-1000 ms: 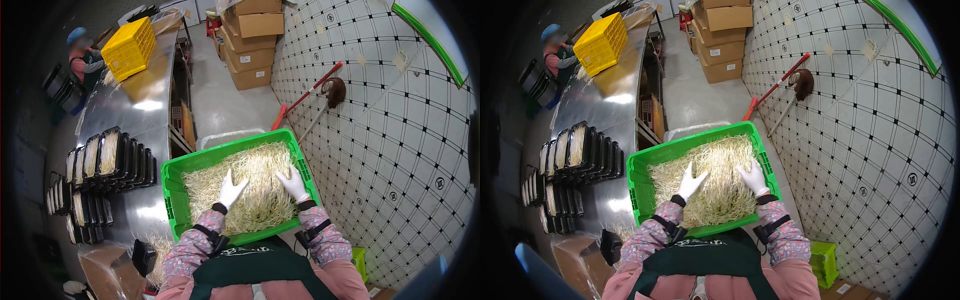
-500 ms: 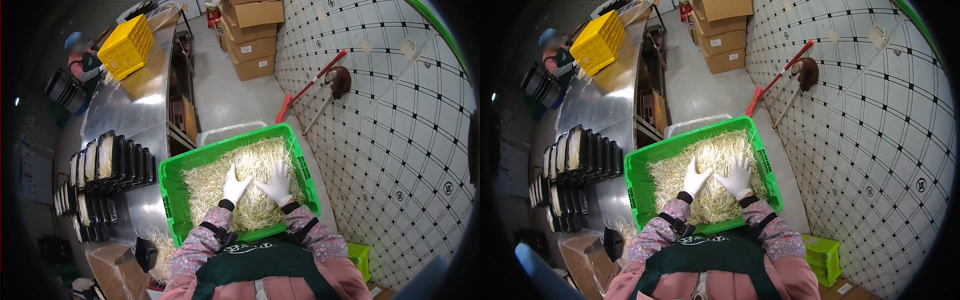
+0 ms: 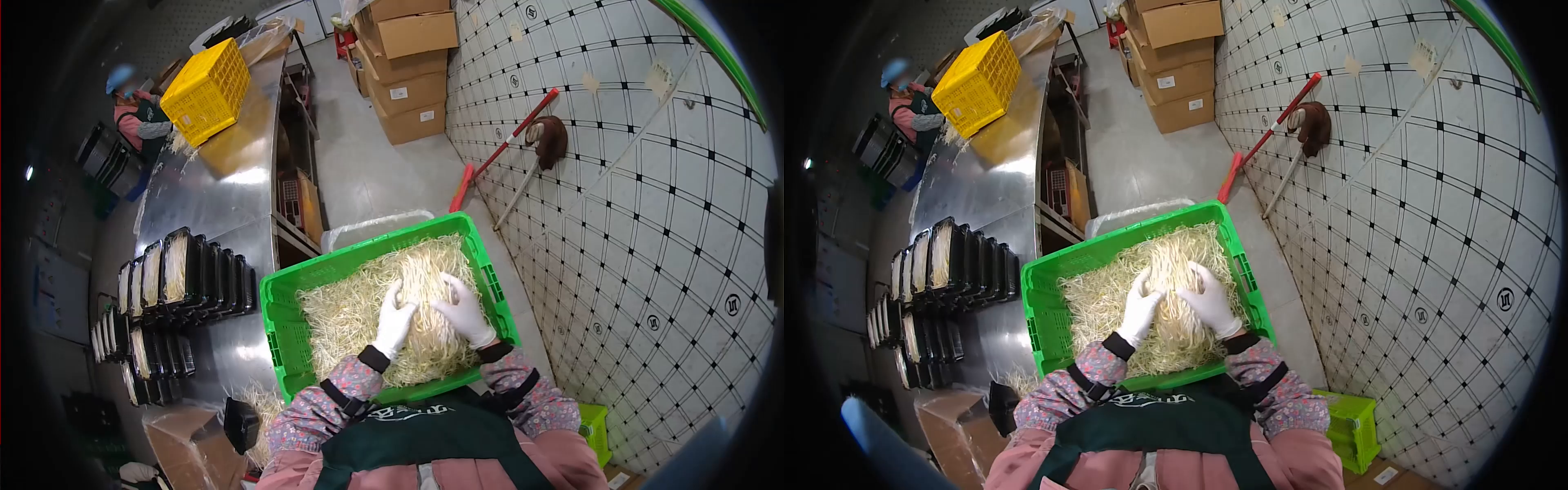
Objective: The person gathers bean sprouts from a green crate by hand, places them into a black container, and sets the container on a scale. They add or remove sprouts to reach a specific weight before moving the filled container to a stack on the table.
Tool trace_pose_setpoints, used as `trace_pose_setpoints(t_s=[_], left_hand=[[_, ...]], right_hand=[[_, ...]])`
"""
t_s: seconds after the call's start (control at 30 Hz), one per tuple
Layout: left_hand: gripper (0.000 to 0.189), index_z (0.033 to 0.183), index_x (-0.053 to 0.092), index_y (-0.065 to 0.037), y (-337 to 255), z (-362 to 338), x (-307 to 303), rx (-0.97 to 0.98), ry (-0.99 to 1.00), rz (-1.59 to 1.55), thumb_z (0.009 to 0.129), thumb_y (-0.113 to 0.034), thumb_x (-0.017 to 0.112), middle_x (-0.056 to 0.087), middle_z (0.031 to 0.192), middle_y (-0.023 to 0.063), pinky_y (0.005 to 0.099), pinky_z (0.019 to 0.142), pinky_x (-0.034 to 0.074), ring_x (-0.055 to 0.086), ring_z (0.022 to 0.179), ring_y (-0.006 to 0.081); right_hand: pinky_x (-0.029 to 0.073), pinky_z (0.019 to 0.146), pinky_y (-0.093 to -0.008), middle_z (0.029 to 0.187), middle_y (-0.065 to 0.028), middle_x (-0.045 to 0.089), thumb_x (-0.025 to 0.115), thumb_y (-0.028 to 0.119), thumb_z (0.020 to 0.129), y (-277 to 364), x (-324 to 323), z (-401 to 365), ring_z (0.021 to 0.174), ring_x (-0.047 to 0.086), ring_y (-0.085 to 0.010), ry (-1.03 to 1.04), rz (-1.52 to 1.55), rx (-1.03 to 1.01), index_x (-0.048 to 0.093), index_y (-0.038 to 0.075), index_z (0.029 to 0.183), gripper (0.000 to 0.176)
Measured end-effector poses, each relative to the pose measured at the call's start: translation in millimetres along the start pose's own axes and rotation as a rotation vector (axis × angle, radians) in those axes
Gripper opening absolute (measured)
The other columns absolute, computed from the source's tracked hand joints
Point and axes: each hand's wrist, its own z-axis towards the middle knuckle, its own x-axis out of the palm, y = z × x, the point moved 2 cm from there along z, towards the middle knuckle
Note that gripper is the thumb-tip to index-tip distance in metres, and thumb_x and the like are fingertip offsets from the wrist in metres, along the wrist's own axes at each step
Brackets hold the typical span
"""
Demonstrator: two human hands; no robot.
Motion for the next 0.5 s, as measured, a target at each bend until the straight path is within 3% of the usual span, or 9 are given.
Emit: trace_pose_setpoints(t_s=[0.03, 0.1, 0.17, 0.2, 0.3, 0.33, 0.37, 0.43, 0.5], left_hand=[[0.064, 0.148, 0.03, 0.002, -8.8, -4.1, -7.5, -0.017, 0.055, -0.06, 0.09, 0.003, 0.057, 0.054, 0.134, 0.0171, 0.0322, 0.096, 0.049, 0.058, 0.115, 0.0208], [0.064, 0.149, 0.029, 0.0, 8.2, 2.2, -20.4, -0.003, -0.001, -0.071, 0.09, 0.005, 0.055, 0.056, 0.131, 0.0156, 0.0328, 0.093, 0.052, 0.06, 0.11, 0.02], [0.064, 0.149, 0.03, 0.0, 32.6, 11.2, -31.1, -0.171, -0.098, -0.05, 0.09, 0.005, 0.054, 0.056, 0.131, 0.0155, 0.0326, 0.092, 0.052, 0.06, 0.11, 0.0203], [0.066, 0.15, 0.027, 0.0, 34.8, 8.5, -19.5, -0.22, -0.122, -0.107, 0.091, 0.003, 0.055, 0.056, 0.132, 0.0162, 0.0308, 0.092, 0.051, 0.06, 0.111, 0.0214], [0.07, 0.153, 0.024, -0.004, 51.9, 9.0, 10.8, -0.208, -0.108, 0.069, 0.092, -0.007, 0.058, 0.049, 0.139, 0.0172, 0.0332, 0.101, 0.042, 0.052, 0.119, 0.0189], [0.07, 0.154, 0.023, -0.009, 44.4, 0.8, 15.4, -0.191, -0.035, -0.126, 0.094, -0.012, 0.058, 0.041, 0.146, 0.0142, 0.0356, 0.106, 0.036, 0.045, 0.126, 0.0186], [0.07, 0.154, 0.023, -0.009, 19.5, -12.5, 17.3, -0.188, -0.042, -0.128, 0.094, -0.012, 0.058, 0.041, 0.146, 0.0142, 0.0356, 0.106, 0.036, 0.045, 0.126, 0.0186], [0.069, 0.155, 0.023, -0.012, -38.5, -44.5, 20.5, -0.233, 0.043, -0.483, 0.095, -0.015, 0.058, 0.044, 0.144, 0.0057, 0.0395, 0.103, 0.04, 0.047, 0.126, 0.0191], [0.07, 0.156, 0.019, -0.016, -38.7, -59.4, 10.9, -0.184, 0.13, -0.512, 0.097, -0.018, 0.057, 0.04, 0.149, 0.0048, 0.042, 0.102, 0.04, 0.045, 0.13, 0.0196]], right_hand=[[0.048, 0.098, -0.0392, 0.123, -0.0245, 0.062, 0.072, 0.019, 0.082, 12.1, -12.4, -5.1, 0.117, 0.06, -0.034, 0.137, 0.211, 0.131, 0.046, -0.003, 0.137, 0.065], [0.048, 0.098, -0.039, 0.122, -0.0254, 0.062, 0.069, 0.021, 0.085, -67.9, -28.1, 8.9, 0.115, 0.061, -0.034, 0.089, 0.12, 0.052, 0.048, -0.004, 0.135, 0.06], [0.046, 0.099, -0.0353, 0.121, -0.0194, 0.063, 0.066, 0.014, 0.088, -100.7, -32.9, 6.8, 0.115, 0.06, -0.0252, -0.129, -0.419, -0.007, 0.049, -0.006, 0.133, 0.053], [0.046, 0.099, -0.036, 0.121, -0.0203, 0.063, 0.065, 0.016, 0.088, -104.9, -15.6, 6.4, 0.114, 0.061, -0.0289, -0.11, -0.345, 0.038, 0.053, -0.006, 0.129, 0.048], [0.047, 0.097, -0.0371, 0.118, -0.0216, 0.063, 0.064, 0.016, 0.089, -74.6, 29.1, -2.9, 0.111, 0.061, -0.033, -0.065, -0.463, -0.134, 0.056, -0.004, 0.125, 0.043], [0.048, 0.095, -0.0379, 0.115, -0.0218, 0.063, 0.062, 0.015, 0.089, -47.1, 27.1, -0.6, 0.108, 0.061, -0.0354, -0.023, -0.417, -0.149, 0.059, -0.002, 0.123, 0.039], [0.048, 0.095, -0.0379, 0.115, -0.0218, 0.063, 0.062, 0.015, 0.089, -26.4, 19.7, 6.1, 0.108, 0.061, -0.0354, -0.016, -0.416, -0.153, 0.059, -0.002, 0.123, 0.039], [0.049, 0.09, -0.0434, 0.111, -0.0212, 0.065, 0.063, 0.019, 0.087, 9.7, 6.2, 20.1, 0.104, 0.062, -0.0375, 0.192, -0.303, -0.313, 0.061, 0.002, 0.12, 0.038], [0.05, 0.088, -0.0435, 0.109, -0.0203, 0.065, 0.063, 0.024, 0.088, 31.5, 0.3, 36.9, 0.101, 0.062, -0.0372, 0.257, -0.322, -0.39, 0.06, 0.005, 0.124, 0.041]])
